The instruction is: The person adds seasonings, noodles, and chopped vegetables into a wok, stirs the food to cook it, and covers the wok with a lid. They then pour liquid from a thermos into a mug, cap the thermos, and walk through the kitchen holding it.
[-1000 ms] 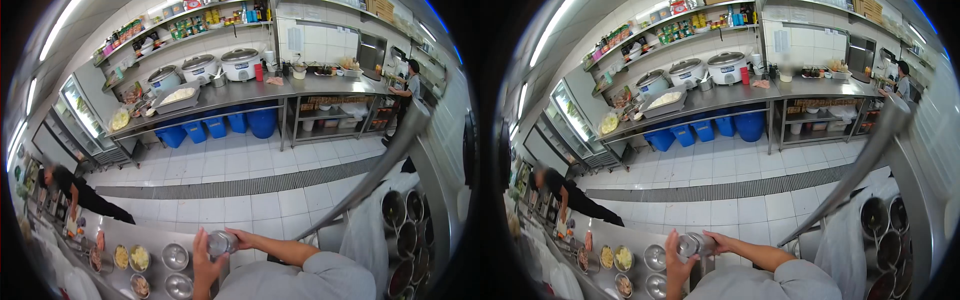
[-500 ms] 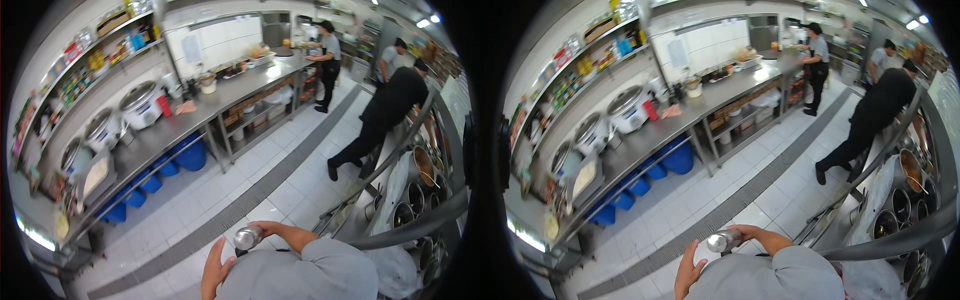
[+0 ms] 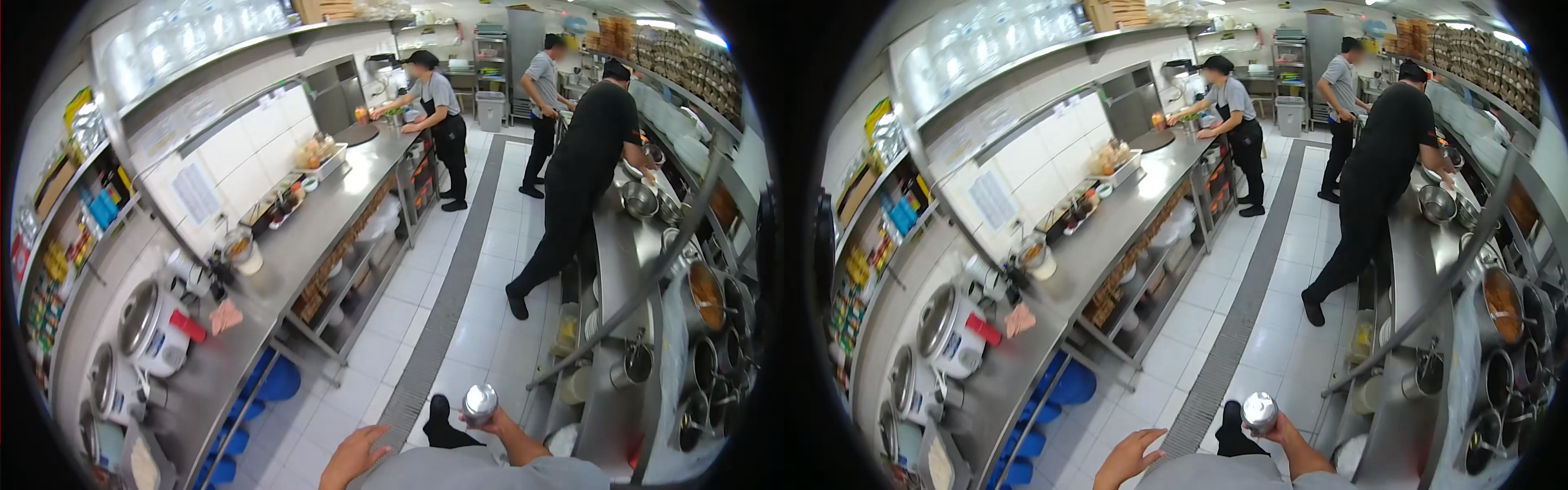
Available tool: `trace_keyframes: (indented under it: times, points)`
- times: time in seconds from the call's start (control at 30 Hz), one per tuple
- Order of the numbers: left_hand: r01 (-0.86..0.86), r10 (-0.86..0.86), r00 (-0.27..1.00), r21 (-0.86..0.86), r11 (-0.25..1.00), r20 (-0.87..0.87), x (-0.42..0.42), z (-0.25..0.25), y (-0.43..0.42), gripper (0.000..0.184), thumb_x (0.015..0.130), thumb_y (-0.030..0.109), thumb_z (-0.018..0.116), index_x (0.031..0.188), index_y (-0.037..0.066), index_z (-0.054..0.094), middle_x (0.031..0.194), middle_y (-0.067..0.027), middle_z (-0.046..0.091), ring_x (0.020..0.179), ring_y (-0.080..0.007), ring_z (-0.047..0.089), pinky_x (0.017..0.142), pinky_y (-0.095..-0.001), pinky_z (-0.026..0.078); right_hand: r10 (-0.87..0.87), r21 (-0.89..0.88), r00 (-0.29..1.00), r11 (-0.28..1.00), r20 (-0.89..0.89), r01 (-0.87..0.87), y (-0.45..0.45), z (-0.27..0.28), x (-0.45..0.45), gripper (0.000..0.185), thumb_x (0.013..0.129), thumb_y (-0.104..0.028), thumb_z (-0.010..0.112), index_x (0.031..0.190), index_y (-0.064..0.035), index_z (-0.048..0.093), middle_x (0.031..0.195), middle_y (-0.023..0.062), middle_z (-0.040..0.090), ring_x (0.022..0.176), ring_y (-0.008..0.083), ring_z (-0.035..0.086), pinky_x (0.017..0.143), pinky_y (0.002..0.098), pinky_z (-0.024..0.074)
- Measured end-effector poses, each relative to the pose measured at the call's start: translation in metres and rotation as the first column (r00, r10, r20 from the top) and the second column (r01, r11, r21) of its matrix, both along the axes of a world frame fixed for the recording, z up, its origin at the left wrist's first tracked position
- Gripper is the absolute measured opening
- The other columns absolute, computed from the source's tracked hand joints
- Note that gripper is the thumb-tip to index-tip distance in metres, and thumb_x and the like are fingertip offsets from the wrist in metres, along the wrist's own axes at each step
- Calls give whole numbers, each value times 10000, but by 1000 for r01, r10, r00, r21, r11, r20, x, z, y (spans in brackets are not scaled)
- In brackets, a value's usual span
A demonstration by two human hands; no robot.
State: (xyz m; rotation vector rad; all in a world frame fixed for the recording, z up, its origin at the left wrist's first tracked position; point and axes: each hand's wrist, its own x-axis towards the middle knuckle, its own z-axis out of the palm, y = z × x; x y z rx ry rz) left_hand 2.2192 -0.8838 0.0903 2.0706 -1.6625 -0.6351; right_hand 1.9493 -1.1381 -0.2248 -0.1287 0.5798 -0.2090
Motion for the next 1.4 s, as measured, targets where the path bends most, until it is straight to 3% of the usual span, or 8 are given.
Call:
trace_keyframes:
  times: [0.23,0.3,0.47,0.73,0.87,0.97,1.2,1.4]
  points:
    - [76,-75,995,18,997,-59,85,33,-190,345,907,283,664,1214,125,652,1238,-120,634,1119,-313,598,945,-392,489,1,20,973,1000,229,-5,-143,-6,106,384,963,-399,513,1174,-99,628,1213,241,618,1066,456,629,768,547,570]
    - [147,-142,988,-80,986,58,119,22,-234,200,907,250,657,986,68,684,1166,-104,671,1070,-310,619,894,-390,507,40,26,975,999,220,-47,-197,-21,154,383,972,-397,506,1191,-106,624,1294,260,564,1111,463,606,735,554,592]
    - [128,-132,990,-83,988,-41,173,26,-350,206,889,229,681,820,42,627,1078,-92,703,1009,-309,641,857,-389,513,-178,41,966,984,189,173,-309,9,239,433,981,-430,463,1249,-109,576,1282,235,582,1130,473,593,754,571,581]
    - [31,-45,997,-226,974,-60,357,-41,-551,272,834,181,728,1073,67,666,1338,-169,562,1224,-358,534,1031,-422,426,-330,-110,944,939,-20,326,-468,56,324,429,983,-414,453,1189,-72,610,1247,200,612,1120,407,611,964,506,510]
    - [36,-44,999,-251,967,-25,481,-104,-680,403,810,161,739,1186,67,627,1406,-215,486,1295,-402,457,1073,-445,385,-314,-144,941,933,124,330,-536,56,359,456,983,-446,474,1210,-71,602,1295,242,575,1181,383,583,988,522,493]
    - [0,20,997,-263,965,75,550,-137,-792,642,792,175,747,1375,68,502,1462,-278,391,1342,-438,386,1113,-468,340,-325,-219,943,918,67,332,-585,68,382,481,984,-473,473,1219,-72,597,1281,260,579,1181,391,584,976,521,499]
    - [194,-106,915,-195,961,389,614,-144,-1012,779,748,231,788,1429,96,435,1503,-242,356,1363,-429,364,1121,-488,322,-388,-232,915,885,109,403,-710,93,436,481,985,-473,471,1249,-83,571,1274,253,585,1164,386,594,954,548,505]
    - [-115,142,892,-88,989,430,646,-190,-1132,884,761,349,765,1503,128,338,1576,-194,252,1459,-401,201,1146,-593,203,-575,-204,811,786,107,584,-802,61,448,442,973,-473,492,1224,-116,557,1242,249,593,1127,408,602,929,573,512]
